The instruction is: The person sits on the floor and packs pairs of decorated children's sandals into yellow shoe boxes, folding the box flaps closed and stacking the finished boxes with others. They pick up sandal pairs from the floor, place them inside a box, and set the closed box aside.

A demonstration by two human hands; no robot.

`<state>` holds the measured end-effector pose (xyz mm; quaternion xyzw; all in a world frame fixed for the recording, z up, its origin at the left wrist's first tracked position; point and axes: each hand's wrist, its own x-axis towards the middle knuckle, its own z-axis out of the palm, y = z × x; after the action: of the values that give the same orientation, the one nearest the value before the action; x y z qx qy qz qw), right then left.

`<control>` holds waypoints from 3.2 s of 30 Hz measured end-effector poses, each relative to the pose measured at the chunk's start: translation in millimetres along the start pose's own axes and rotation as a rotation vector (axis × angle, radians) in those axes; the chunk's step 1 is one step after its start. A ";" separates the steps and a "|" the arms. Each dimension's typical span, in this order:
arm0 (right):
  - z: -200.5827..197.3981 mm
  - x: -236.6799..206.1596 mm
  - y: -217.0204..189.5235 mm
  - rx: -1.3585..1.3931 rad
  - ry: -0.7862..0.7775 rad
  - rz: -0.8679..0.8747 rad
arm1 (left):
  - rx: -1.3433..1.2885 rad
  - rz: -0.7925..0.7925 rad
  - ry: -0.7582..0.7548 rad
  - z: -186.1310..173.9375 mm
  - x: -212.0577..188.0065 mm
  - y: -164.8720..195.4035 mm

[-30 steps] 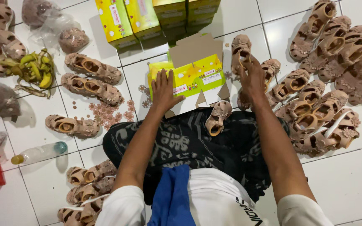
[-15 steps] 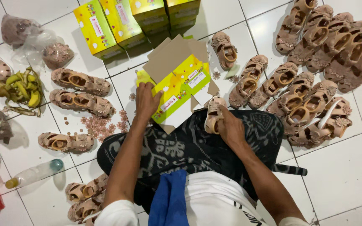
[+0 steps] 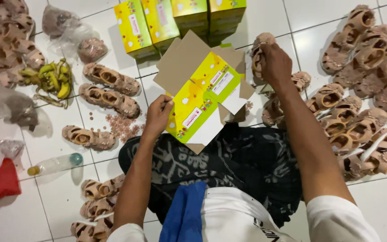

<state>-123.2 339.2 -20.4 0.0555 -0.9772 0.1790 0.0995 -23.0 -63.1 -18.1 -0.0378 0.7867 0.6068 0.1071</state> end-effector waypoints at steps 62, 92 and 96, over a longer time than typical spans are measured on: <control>-11.0 -45.0 -131.8 -0.094 -0.578 -0.528 | -0.491 -0.016 -0.291 24.4 -5.2 -18.3; -6.5 -72.2 -101.5 0.304 -0.447 0.289 | 0.721 -0.186 -0.028 85.4 21.1 42.5; 7.9 -66.9 -109.5 0.099 -0.517 0.364 | 0.672 -0.215 -0.006 87.8 31.2 34.4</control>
<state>-43.7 239.3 -4.8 -0.0720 -0.9541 0.2212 -0.1887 -49.1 32.5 -13.3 -0.0814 0.9337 0.2992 0.1792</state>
